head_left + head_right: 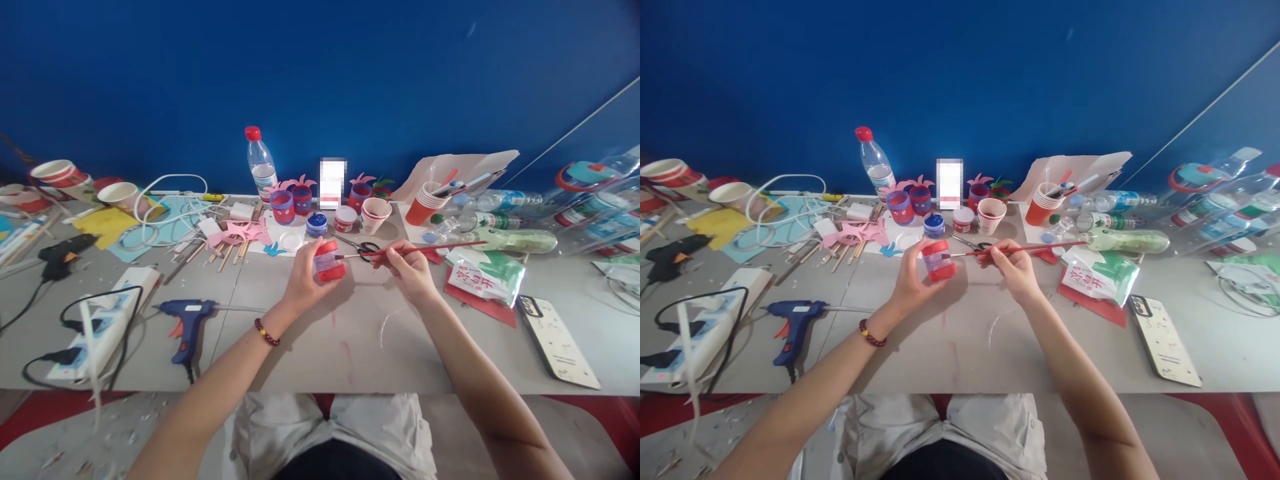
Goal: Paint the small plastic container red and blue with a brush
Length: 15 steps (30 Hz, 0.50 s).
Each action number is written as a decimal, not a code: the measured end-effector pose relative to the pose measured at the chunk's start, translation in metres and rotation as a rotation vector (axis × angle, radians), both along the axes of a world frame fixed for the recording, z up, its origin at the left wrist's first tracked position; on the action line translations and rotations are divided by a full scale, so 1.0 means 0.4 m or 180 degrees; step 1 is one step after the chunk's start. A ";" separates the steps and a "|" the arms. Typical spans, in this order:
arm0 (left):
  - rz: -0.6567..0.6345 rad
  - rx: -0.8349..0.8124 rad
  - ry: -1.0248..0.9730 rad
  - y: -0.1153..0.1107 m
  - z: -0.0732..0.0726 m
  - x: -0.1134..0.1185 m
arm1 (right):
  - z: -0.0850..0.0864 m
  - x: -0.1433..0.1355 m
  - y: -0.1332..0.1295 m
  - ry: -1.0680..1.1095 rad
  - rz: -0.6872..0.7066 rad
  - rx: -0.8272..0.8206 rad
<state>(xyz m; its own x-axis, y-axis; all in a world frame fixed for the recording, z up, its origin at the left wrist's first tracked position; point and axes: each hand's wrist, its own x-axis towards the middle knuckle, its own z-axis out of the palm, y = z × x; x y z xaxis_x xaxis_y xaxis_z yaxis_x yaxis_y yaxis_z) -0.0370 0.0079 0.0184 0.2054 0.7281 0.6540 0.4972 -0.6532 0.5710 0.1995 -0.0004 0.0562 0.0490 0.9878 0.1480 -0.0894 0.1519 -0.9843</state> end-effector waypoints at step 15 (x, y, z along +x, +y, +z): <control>-0.0265 -0.0061 0.0033 -0.015 0.005 0.007 | 0.019 -0.023 -0.020 -0.0459 -0.0053 0.0197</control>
<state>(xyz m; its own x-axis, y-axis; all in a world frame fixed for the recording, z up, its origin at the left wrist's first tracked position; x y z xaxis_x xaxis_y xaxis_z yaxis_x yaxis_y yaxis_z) -0.0340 0.0018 0.0203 0.2725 0.7206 0.6376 0.4475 -0.6815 0.5790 0.1904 -0.0086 0.0638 0.0391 0.9758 0.2152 0.0554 0.2129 -0.9755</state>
